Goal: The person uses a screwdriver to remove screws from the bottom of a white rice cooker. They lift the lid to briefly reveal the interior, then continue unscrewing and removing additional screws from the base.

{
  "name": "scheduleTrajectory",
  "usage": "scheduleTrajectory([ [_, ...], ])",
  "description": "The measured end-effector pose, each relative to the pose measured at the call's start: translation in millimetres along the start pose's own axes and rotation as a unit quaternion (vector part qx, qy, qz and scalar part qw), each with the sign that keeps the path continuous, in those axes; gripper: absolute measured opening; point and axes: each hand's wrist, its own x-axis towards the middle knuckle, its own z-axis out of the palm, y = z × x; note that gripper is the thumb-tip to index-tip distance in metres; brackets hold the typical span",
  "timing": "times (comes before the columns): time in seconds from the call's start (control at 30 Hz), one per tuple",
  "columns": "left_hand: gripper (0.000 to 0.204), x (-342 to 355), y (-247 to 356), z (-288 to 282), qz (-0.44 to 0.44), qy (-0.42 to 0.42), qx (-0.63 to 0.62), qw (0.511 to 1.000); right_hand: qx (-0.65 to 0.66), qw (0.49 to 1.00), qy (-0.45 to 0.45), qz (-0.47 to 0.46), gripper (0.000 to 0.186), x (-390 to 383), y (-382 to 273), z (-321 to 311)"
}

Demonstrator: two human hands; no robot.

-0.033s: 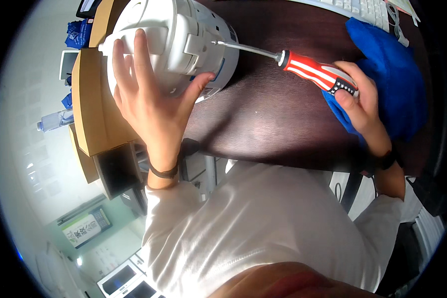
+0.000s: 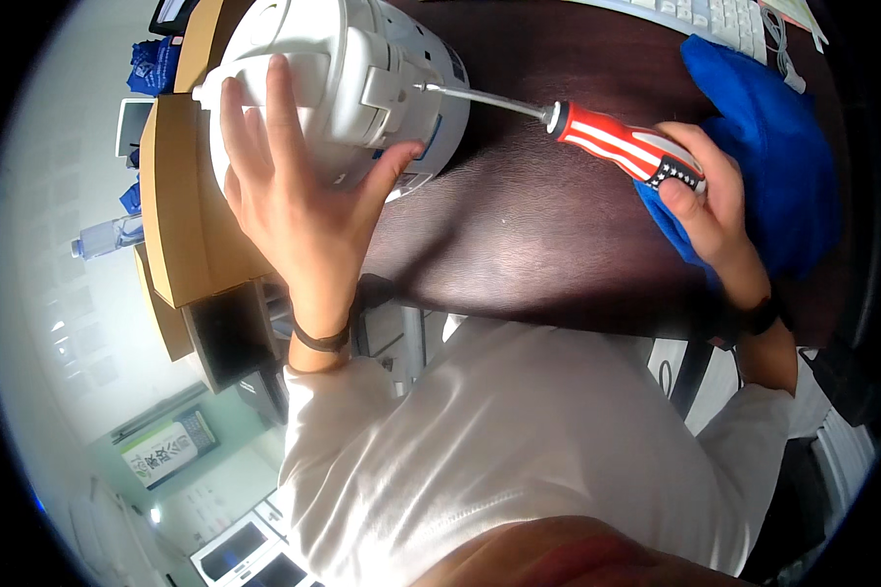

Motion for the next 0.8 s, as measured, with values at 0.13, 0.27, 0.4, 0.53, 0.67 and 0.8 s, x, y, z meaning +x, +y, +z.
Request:
scheduleTrajectory([
  [0.13,0.087,0,4,9,-0.011,0.024,0.056,0.998,-0.011,1.0,-0.01,-0.02,0.041,-1,1,1],
  [0.27,0.083,-2,1,14,0.0,0.041,0.061,0.997,-0.015,0.999,-0.011,-0.026,0.042,0,4,7],
  [0.4,0.084,-4,5,12,-0.006,0.02,0.05,0.999,-0.024,0.999,-0.012,-0.038,0.04,0,6,7],
  [0.53,0.086,-2,13,7,-0.023,0.002,0.094,0.995,-0.019,0.998,-0.019,-0.055,0.039,0,5,5],
  [0.67,0.082,2,15,10,0.03,0.01,0.113,0.993,-0.013,0.998,0.001,-0.069,0.043,-2,8,12],
  [0.8,0.079,-1,0,19,0.09,0.025,0.067,0.993,-0.024,0.997,0.0,-0.078,0.045,-4,8,15],
])
